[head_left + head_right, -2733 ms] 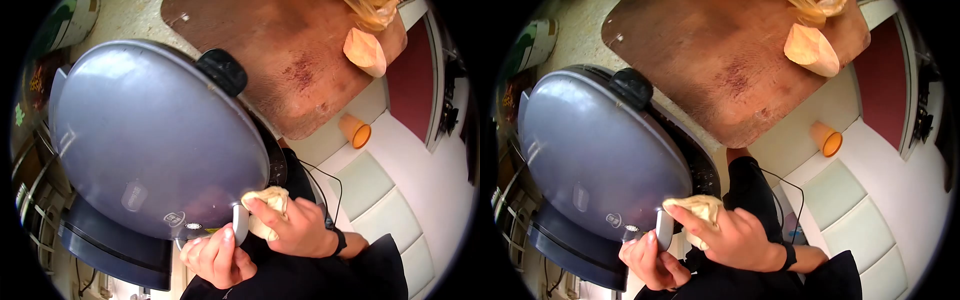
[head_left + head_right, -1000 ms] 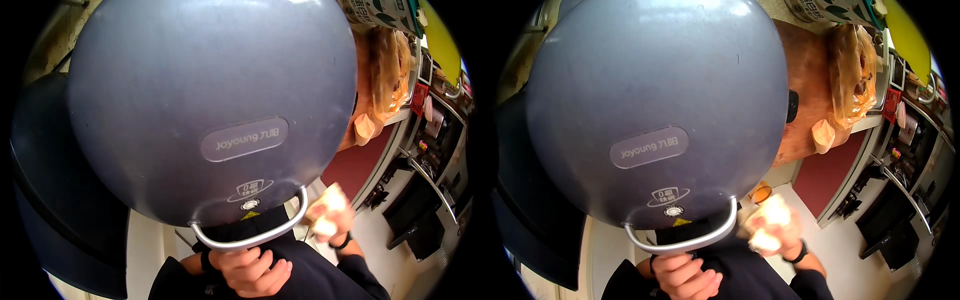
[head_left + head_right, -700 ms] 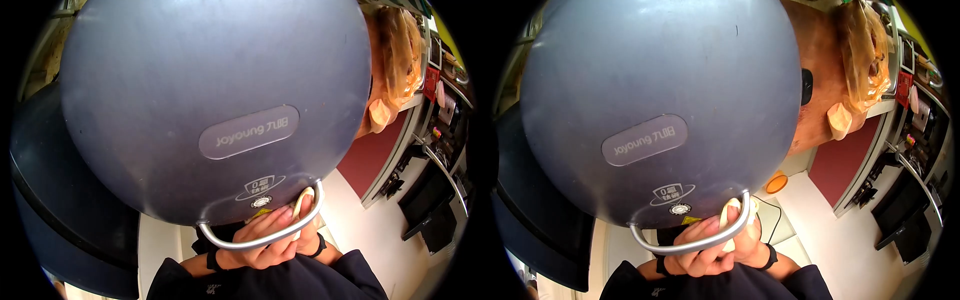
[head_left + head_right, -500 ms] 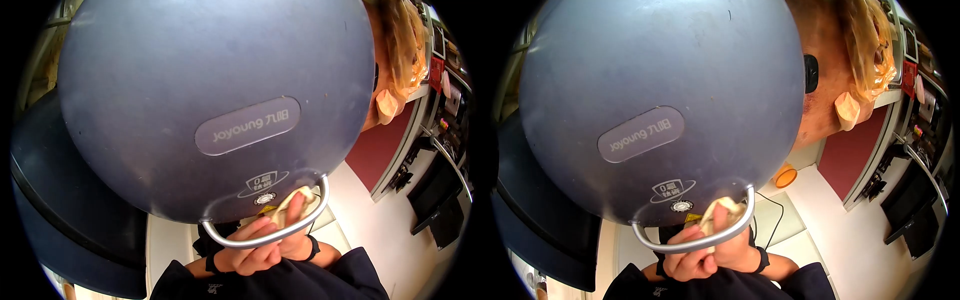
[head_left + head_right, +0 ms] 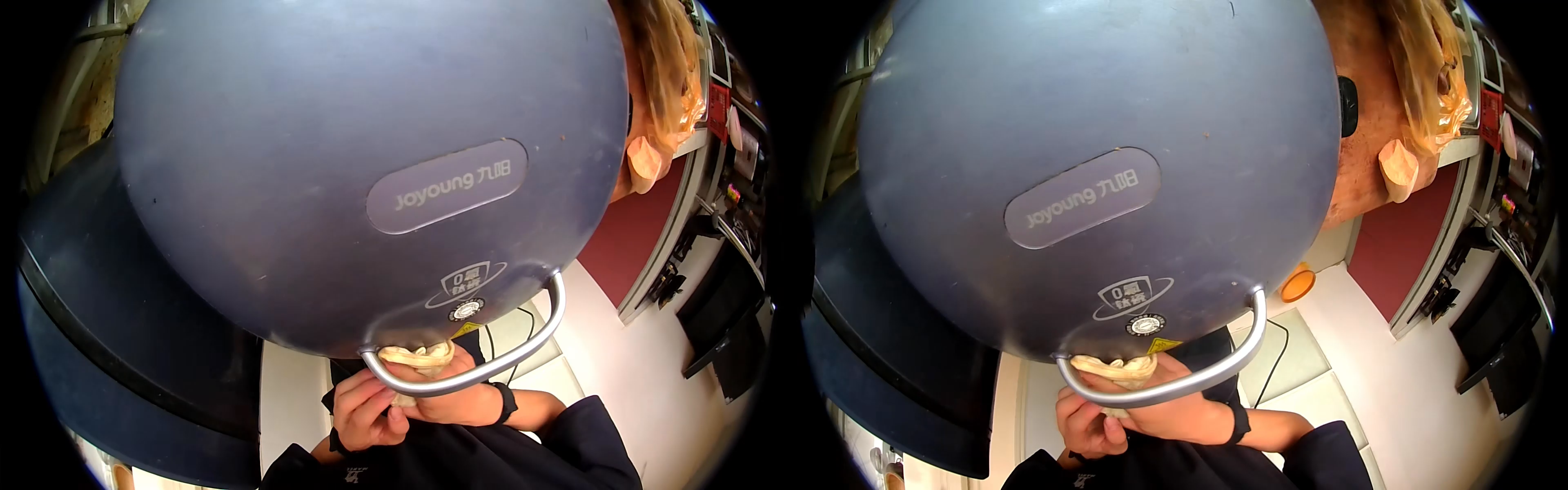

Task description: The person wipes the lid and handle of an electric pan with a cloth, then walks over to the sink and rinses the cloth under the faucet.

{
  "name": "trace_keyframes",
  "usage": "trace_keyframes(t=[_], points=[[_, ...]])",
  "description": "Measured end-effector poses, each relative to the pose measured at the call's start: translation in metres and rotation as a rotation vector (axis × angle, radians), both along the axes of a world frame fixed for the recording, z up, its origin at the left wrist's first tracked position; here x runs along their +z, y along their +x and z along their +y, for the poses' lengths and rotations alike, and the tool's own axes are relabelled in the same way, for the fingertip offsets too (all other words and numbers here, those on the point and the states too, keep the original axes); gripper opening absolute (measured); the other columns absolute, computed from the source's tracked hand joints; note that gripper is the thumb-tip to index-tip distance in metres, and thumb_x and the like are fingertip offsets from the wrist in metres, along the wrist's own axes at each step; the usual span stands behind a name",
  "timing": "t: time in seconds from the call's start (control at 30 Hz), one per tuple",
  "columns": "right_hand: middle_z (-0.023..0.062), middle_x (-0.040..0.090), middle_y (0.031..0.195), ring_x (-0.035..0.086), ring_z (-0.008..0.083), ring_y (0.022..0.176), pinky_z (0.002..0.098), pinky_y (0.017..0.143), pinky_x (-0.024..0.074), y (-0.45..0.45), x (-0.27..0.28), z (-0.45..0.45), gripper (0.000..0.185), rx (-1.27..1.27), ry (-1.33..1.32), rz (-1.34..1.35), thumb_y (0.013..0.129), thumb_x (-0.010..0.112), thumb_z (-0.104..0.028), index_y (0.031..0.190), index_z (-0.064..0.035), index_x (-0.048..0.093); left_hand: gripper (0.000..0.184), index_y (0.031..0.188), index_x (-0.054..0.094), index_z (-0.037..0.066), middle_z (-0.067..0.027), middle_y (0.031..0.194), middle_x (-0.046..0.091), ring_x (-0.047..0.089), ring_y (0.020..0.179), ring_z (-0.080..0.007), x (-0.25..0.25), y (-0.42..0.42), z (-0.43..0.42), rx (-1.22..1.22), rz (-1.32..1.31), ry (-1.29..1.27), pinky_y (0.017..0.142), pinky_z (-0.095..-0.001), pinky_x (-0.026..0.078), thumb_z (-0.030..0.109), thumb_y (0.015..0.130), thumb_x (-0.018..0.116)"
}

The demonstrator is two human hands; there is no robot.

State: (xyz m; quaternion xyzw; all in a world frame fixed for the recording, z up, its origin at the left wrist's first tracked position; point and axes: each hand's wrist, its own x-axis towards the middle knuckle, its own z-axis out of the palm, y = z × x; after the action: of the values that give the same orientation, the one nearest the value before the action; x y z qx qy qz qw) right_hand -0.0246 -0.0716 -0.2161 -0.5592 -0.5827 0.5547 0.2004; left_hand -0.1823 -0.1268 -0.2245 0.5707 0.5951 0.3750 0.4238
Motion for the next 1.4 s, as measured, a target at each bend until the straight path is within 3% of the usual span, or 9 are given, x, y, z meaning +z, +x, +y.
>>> trace_keyframes(t=[0.3,0.4,0.5,0.7,0.87,0.93,1.03,1.2,1.4], points=[[0.0164,0.074,0.107,0.075,0.0325,0.093,0.0417,0.081,0.0596,0.006,0.000,-0.005,0.055,-0.257,0.407,-0.146,0.084,0.080,-0.019,0.132,0.0037,0.066,0.034,0.118,0.068,-0.002,-0.0160,0.118,0.066,0.071,0.103,-0.0320,0.001,0.014,0.027,-0.110,-0.162,0.110,0.087,-0.0441,0.063,0.018,0.090,0.069],[0.0208,0.071,0.108,0.072,0.0360,0.090,0.0443,0.079,0.0579,-0.008,0.000,-0.020,0.070,-0.282,-0.082,-0.104,0.082,0.080,-0.018,0.141,0.0099,0.055,0.039,0.122,0.066,-0.007,-0.0213,0.120,0.066,0.070,0.101,-0.0381,0.005,0.016,0.027,0.001,-0.144,-0.009,0.087,-0.0450,0.062,0.016,0.090,0.064],[0.0194,0.071,0.117,0.073,0.0352,0.091,0.0408,0.078,0.0581,-0.025,-0.005,-0.020,0.066,-0.049,0.245,-0.260,0.084,0.071,-0.021,0.143,0.0053,0.057,0.038,0.120,0.066,-0.006,-0.0225,0.120,0.066,0.069,0.099,-0.0360,0.011,0.003,0.024,0.003,0.003,-0.030,0.085,-0.0406,0.060,0.014,0.088,0.066],[0.0188,0.073,0.117,0.074,0.0331,0.092,0.0398,0.083,0.0596,-0.010,0.014,-0.022,0.069,-0.073,0.151,0.003,0.077,0.074,-0.018,0.142,0.0004,0.060,0.049,0.123,0.067,-0.001,-0.0181,0.120,0.064,0.065,0.101,-0.0343,0.018,-0.016,0.016,-0.160,-0.030,-0.051,0.087,-0.0419,0.057,0.029,0.085,0.079],[0.0196,0.067,0.130,0.068,0.0262,0.117,0.0369,0.101,0.0514,0.028,0.041,-0.020,0.075,-0.229,-0.421,0.538,0.074,0.064,-0.009,0.148,0.0034,0.054,0.066,0.134,0.061,0.001,-0.0280,0.140,0.052,0.058,0.122,-0.0401,0.012,-0.014,0.018,-0.143,-0.177,-0.027,0.102,-0.0462,0.050,0.045,0.089,0.079],[0.0166,0.065,0.114,0.063,0.0202,0.095,0.0334,0.086,0.0500,0.029,0.059,-0.012,0.093,-0.529,-0.978,0.882,0.068,0.068,-0.020,0.154,0.0066,0.044,0.074,0.146,0.049,-0.001,-0.0329,0.147,0.047,0.055,0.129,-0.0441,0.013,-0.011,0.021,-0.190,-0.348,-0.096,0.110,-0.0474,0.045,0.039,0.091,0.078],[0.0094,0.052,0.072,0.047,0.0179,0.063,0.0309,0.064,0.0392,0.035,0.056,-0.036,0.103,-0.632,-1.152,1.320,0.070,0.068,-0.031,0.160,0.0075,0.033,0.071,0.150,0.041,-0.005,-0.0220,0.143,0.054,0.056,0.129,-0.0291,0.021,-0.008,0.019,-0.080,-0.815,-0.478,0.112,-0.0391,0.042,0.017,0.092,0.076],[0.0153,0.059,0.075,0.050,0.0207,0.058,0.0351,0.067,0.0432,0.030,0.061,-0.049,0.111,-0.548,-1.049,1.314,0.073,0.067,-0.032,0.166,0.0003,0.016,0.015,0.106,0.065,-0.003,-0.0073,0.104,0.064,0.060,0.096,-0.0133,0.014,-0.032,0.006,-0.065,-0.803,-0.495,0.089,-0.0267,0.047,-0.003,0.091,0.069],[0.0178,0.062,0.112,0.059,0.0233,0.080,0.0358,0.080,0.0485,0.022,0.092,-0.069,0.118,-0.595,-0.960,1.022,0.062,0.072,-0.019,0.165,-0.0018,0.018,0.012,0.109,0.062,-0.001,-0.0026,0.099,0.067,0.059,0.088,-0.0069,0.021,-0.044,-0.001,0.148,-1.020,-0.566,0.085,-0.0231,0.046,0.008,0.101,0.065]])
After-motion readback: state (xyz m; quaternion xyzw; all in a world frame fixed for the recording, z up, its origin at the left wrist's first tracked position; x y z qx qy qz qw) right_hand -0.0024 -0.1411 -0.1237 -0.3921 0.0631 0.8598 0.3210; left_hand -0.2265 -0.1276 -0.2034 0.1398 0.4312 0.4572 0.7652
